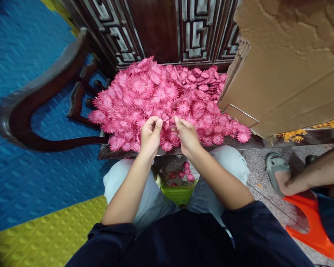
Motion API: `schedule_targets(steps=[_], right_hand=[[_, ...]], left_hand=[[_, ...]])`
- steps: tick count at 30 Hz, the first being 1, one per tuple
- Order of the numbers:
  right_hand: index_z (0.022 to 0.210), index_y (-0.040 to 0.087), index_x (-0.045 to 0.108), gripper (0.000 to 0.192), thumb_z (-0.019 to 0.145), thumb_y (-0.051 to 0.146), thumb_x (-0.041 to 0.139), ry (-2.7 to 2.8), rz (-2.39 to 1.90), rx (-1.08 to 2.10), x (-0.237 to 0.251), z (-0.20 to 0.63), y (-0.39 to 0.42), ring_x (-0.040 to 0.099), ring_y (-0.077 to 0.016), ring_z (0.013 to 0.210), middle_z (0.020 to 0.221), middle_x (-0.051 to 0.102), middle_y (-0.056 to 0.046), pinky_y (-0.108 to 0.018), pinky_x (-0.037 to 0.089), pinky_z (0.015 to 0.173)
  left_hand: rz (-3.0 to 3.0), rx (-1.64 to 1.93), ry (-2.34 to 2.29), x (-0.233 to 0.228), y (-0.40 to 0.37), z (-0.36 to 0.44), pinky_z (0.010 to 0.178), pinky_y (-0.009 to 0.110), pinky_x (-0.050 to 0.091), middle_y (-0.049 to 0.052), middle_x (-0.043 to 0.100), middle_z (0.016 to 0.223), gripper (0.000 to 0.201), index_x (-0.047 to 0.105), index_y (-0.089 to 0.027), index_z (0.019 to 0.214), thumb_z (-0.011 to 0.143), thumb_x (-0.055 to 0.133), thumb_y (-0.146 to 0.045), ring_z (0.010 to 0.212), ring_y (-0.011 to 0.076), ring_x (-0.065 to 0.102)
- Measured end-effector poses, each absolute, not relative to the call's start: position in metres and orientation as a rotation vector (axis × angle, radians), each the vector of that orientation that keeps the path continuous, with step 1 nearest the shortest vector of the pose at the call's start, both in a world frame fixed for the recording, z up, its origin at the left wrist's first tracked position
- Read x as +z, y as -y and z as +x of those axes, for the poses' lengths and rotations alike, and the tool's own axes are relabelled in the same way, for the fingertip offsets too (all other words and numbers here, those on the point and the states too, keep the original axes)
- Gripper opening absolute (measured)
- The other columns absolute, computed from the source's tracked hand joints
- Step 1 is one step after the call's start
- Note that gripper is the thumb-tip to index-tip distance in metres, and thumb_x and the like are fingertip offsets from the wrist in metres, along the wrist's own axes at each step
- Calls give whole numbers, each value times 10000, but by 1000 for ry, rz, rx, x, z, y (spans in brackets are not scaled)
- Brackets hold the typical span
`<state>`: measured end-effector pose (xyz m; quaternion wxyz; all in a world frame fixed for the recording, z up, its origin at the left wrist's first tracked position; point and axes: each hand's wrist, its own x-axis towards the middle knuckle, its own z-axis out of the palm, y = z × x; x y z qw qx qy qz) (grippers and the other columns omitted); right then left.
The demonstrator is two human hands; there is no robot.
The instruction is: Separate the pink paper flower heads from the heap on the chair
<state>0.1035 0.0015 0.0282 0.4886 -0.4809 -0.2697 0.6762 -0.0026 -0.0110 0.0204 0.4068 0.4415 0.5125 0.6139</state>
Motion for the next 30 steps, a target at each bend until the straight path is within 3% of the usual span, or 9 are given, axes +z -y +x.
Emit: schedule_targets(steps=[5,15,20,24,30], right_hand=[[679,184,529,190,689,325,655,542,-1166,1546,32,98,3,456,-49,523,585,495,72,-183,339,505],[746,191,529,138,760,328,532,674,-1209,1212,25,87,11,434,-77,558,653,485,45,-229,390,602],[799,199,496,153,815,348,468,892,-1162,1114,21,80,20,477,-94,641,727,492,23,-240,403,648],[723,202,477,231,836,399,437,1121,-1144,1154,25,84,18,462,-102,651,676,466,26,-236,397,644],[809,185,538,238,720,395,607,1217,-1104,1277,30,90,10,557,-134,779,810,575,-10,-270,443,757]], left_hand=[[1315,1610,-1442,16,11,7,675,244,358,-5,420,707,233,436,-186,749,847,468,-395,678,116,420],[1356,1775,-1507,14,11,20,784,269,426,47,558,834,89,445,-182,802,873,424,-232,820,130,544],[1342,1923,-1582,18,14,20,755,257,433,28,546,795,75,419,-191,797,870,415,-203,776,119,552],[1439,1865,-1617,19,16,11,727,247,428,17,545,766,71,427,-197,788,859,430,-195,750,121,547],[1598,1647,-1758,19,19,0,702,255,408,10,553,757,73,437,-200,786,809,468,-139,732,134,534]])
